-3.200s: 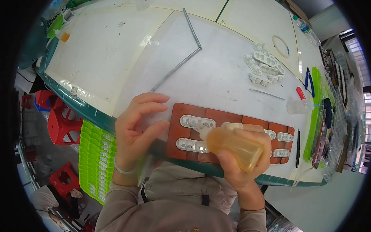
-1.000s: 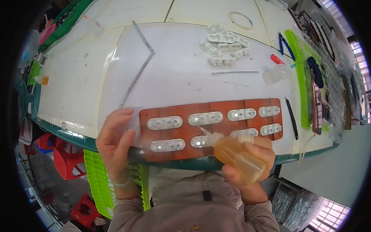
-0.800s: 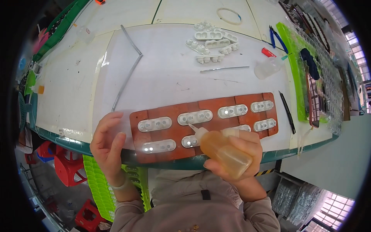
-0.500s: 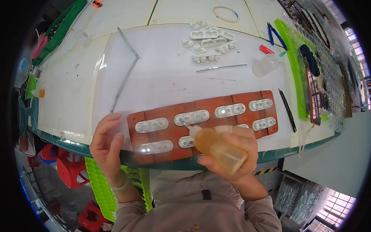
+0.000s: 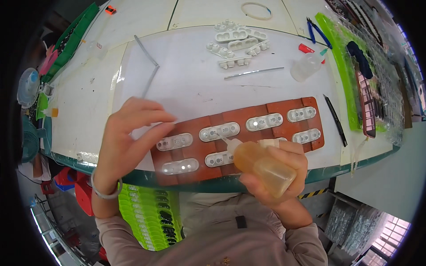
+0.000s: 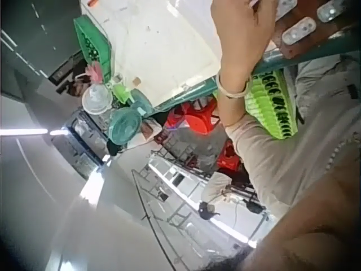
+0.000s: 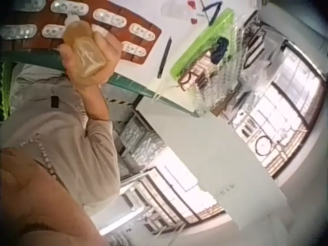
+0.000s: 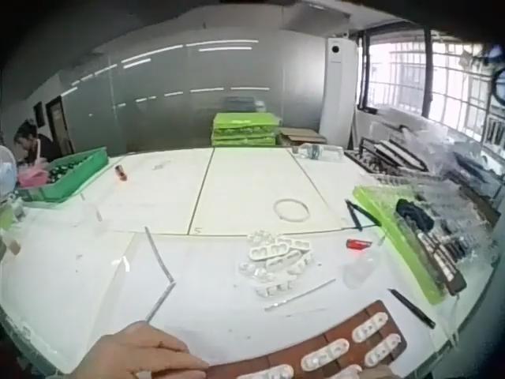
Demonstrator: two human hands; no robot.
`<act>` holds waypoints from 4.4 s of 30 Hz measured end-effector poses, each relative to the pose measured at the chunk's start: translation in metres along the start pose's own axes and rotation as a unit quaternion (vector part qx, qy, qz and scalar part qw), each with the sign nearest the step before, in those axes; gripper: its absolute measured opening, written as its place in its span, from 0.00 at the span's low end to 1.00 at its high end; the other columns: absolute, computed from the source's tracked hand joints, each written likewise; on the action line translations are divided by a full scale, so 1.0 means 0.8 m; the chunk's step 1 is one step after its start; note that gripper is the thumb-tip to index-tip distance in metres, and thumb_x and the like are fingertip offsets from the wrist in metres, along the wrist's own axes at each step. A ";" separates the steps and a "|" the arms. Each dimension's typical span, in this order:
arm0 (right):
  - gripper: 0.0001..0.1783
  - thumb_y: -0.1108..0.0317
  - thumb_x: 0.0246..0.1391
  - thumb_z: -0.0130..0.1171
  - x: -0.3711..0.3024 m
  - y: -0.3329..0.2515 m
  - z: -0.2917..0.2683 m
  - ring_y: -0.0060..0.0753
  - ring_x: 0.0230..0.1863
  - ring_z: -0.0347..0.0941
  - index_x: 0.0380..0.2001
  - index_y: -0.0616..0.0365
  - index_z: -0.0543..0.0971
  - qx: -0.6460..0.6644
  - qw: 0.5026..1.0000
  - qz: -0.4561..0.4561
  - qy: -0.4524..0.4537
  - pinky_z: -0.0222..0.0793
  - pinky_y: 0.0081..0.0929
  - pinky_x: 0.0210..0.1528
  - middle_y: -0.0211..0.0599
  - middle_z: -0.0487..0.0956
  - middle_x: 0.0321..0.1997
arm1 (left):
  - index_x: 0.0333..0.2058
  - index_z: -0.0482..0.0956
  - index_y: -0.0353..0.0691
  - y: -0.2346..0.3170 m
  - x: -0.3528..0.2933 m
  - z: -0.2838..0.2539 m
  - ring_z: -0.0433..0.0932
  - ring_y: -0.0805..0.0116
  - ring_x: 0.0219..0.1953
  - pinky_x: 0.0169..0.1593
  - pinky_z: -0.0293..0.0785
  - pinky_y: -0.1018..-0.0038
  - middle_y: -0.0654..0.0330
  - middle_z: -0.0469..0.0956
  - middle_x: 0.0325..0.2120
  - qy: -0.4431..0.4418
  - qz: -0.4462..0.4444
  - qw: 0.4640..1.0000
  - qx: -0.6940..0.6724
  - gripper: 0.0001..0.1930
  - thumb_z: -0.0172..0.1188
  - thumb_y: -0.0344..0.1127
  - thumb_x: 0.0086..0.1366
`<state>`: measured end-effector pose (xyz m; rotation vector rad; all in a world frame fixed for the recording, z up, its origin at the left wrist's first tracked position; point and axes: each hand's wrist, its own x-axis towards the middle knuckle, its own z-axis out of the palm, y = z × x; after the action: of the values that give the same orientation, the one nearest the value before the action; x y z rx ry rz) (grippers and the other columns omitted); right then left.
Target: Assembling small plastic housing components into a wooden fixture and applying adhesive from a bottle.
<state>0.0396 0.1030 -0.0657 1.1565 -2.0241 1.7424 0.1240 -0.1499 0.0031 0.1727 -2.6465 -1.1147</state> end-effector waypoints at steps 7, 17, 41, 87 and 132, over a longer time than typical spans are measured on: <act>0.36 0.58 0.36 0.74 0.004 -0.004 0.003 0.34 0.38 0.71 0.45 0.64 0.67 -0.021 0.999 -0.021 -0.034 0.70 0.25 0.36 0.45 0.71 0.41 | 0.30 0.81 0.39 0.003 0.047 0.020 0.71 0.64 0.28 0.32 0.68 0.72 0.59 0.75 0.22 -0.206 0.063 0.976 0.011 0.05 0.62 0.29 0.52; 0.37 0.60 0.34 0.75 0.003 -0.003 0.003 0.34 0.38 0.71 0.44 0.64 0.67 -0.014 0.999 -0.019 -0.043 0.71 0.25 0.36 0.46 0.71 0.41 | 0.27 0.81 0.39 0.001 0.055 0.026 0.71 0.61 0.26 0.30 0.68 0.70 0.58 0.74 0.19 -0.221 0.116 0.968 0.030 0.04 0.62 0.29 0.50; 0.31 0.65 0.40 0.70 -0.002 0.003 -0.002 0.33 0.40 0.70 0.44 0.66 0.67 -0.041 0.999 0.019 0.031 0.69 0.25 0.39 0.47 0.70 0.41 | 0.29 0.80 0.35 0.011 0.067 0.022 0.74 0.70 0.25 0.28 0.69 0.77 0.57 0.78 0.25 -0.299 0.024 0.954 0.024 0.06 0.62 0.28 0.50; 0.33 0.66 0.36 0.73 0.012 0.031 -0.048 0.37 0.41 0.71 0.44 0.67 0.68 -0.034 0.999 -0.012 0.023 0.69 0.27 0.42 0.46 0.72 0.40 | 0.25 0.74 0.40 0.133 -0.036 0.064 0.75 0.67 0.28 0.29 0.76 0.77 0.59 0.78 0.28 0.049 0.336 0.939 -0.059 0.04 0.57 0.32 0.49; 0.27 0.67 0.40 0.69 0.003 0.034 -0.068 0.32 0.40 0.70 0.41 0.66 0.68 -0.017 0.993 0.050 0.106 0.70 0.25 0.39 0.46 0.71 0.40 | 0.36 0.79 0.32 -0.092 0.023 -0.038 0.77 0.74 0.39 0.40 0.71 0.81 0.59 0.80 0.35 0.360 -0.031 0.931 0.054 0.12 0.45 0.24 0.62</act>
<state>0.0026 0.1510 -0.0699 0.8321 -2.0056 1.7853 0.1155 -0.2259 -0.0259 0.5709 -2.0404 -0.7252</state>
